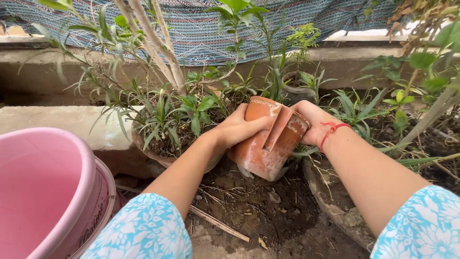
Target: Transplant a small plant from a temporary cup into a ground-level garden bed.
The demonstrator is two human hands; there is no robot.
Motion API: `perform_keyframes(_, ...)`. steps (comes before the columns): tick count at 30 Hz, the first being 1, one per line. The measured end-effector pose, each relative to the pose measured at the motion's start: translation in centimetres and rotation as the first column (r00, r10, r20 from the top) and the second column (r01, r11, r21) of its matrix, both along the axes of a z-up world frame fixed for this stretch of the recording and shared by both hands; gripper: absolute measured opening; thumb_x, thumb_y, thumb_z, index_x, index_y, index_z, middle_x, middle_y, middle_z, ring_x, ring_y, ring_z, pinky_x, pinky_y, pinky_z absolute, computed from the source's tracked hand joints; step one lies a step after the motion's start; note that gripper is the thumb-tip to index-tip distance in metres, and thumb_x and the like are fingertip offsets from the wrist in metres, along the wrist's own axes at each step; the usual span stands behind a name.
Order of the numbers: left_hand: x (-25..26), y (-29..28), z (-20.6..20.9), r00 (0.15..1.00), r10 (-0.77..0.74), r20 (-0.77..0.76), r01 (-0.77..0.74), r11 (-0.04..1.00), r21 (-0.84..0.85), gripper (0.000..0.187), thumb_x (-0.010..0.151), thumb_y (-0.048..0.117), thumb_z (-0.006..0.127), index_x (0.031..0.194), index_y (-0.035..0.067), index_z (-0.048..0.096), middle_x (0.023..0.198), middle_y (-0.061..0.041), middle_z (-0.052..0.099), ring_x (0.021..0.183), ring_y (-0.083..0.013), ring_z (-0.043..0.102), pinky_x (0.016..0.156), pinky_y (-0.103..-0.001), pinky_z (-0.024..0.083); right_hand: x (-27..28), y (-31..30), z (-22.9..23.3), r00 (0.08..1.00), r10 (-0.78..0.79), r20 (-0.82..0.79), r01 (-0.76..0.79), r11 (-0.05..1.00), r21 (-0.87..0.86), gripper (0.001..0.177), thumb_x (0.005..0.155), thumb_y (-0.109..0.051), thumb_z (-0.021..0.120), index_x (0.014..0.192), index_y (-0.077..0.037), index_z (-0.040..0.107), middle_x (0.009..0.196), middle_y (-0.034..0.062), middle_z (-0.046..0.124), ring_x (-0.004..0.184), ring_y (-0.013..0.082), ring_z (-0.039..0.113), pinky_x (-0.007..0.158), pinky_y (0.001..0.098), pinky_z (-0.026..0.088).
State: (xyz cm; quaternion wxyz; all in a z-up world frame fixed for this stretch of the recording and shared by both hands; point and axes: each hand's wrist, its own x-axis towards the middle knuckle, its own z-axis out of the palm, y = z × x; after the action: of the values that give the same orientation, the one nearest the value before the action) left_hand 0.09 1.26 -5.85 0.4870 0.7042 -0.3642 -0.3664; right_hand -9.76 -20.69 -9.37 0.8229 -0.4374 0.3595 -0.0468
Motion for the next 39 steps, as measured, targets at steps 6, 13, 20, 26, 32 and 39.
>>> perform_keyframes(6, 0.4, 0.0, -0.8, 0.999, -0.006, 0.043, 0.008, 0.999, -0.043, 0.1, 0.069, 0.059, 0.073, 0.149, 0.011, 0.038, 0.134, -0.012, 0.064, 0.115, -0.023, 0.069, 0.096, -0.04, 0.055, 0.1, -0.4, 0.1, 0.999, 0.042, -0.012, -0.043, 0.998, -0.041, 0.028, 0.094, -0.013, 0.048, 0.115, -0.003, 0.065, 0.113, 0.0155, 0.073, 0.103, 0.0268, 0.071, 0.099, 0.0477, 0.055)
perform_keyframes(13, 0.9, 0.6, 0.3, 0.999, -0.025, -0.025, 0.024, 0.999, -0.043, 0.099, 0.066, 0.057, 0.072, 0.148, 0.011, 0.041, 0.129, -0.012, 0.068, 0.107, -0.0233, 0.072, 0.09, -0.041, 0.058, 0.2, 0.9, 0.8, 0.999, -0.03, -0.036, 0.027, 0.996, -0.086, 0.027, 0.095, -0.014, 0.047, 0.113, -0.007, 0.066, 0.113, 0.011, 0.073, 0.103, 0.0266, 0.07, 0.099, 0.0483, 0.055)
perform_keyframes(20, 1.8, -0.2, 0.4, 0.997, -0.068, -0.041, 0.066, 0.996, -0.059, 0.101, 0.068, 0.06, 0.072, 0.148, 0.007, 0.04, 0.129, -0.014, 0.069, 0.105, -0.0224, 0.074, 0.089, -0.039, 0.059, -0.1, 1.4, 1.5, 0.999, -0.021, 0.028, 0.022, 0.999, -0.032, 0.028, 0.101, -0.022, 0.048, 0.115, -0.01, 0.069, 0.112, 0.0102, 0.074, 0.104, 0.0255, 0.07, 0.1, 0.0501, 0.055)
perform_keyframes(26, 2.3, -0.4, 0.1, 0.996, -0.084, -0.014, 0.083, 0.995, -0.061, 0.107, 0.066, 0.061, 0.074, 0.149, 0.004, 0.037, 0.129, -0.015, 0.068, 0.106, -0.0234, 0.074, 0.09, -0.039, 0.059, 0.0, 0.4, 0.7, 0.998, -0.056, 0.012, 0.056, 0.998, -0.042, 0.027, 0.098, -0.021, 0.048, 0.113, -0.011, 0.068, 0.11, 0.0088, 0.074, 0.103, 0.0253, 0.07, 0.099, 0.0499, 0.056)
perform_keyframes(32, 2.4, -0.1, -0.3, 0.995, -0.098, 0.03, 0.1, 0.992, -0.072, 0.111, 0.065, 0.061, 0.076, 0.15, 0.005, 0.034, 0.133, -0.015, 0.065, 0.112, -0.023, 0.071, 0.094, -0.039, 0.057, 0.6, -0.1, 0.3, 0.996, -0.044, -0.081, 0.034, 0.993, -0.113, 0.026, 0.094, -0.016, 0.047, 0.108, -0.008, 0.068, 0.11, 0.0105, 0.074, 0.102, 0.0268, 0.071, 0.098, 0.05, 0.056)
perform_keyframes(39, 2.1, 0.0, 0.3, 0.996, -0.083, 0.015, 0.084, 0.994, -0.065, 0.11, 0.066, 0.063, 0.074, 0.15, 0.005, 0.035, 0.132, -0.015, 0.066, 0.11, -0.0231, 0.071, 0.093, -0.04, 0.057, 0.5, -0.3, 0.4, 0.997, -0.056, -0.05, 0.051, 0.994, -0.098, 0.029, 0.096, -0.016, 0.044, 0.11, -0.008, 0.069, 0.113, 0.0115, 0.074, 0.104, 0.0269, 0.071, 0.099, 0.0503, 0.056)
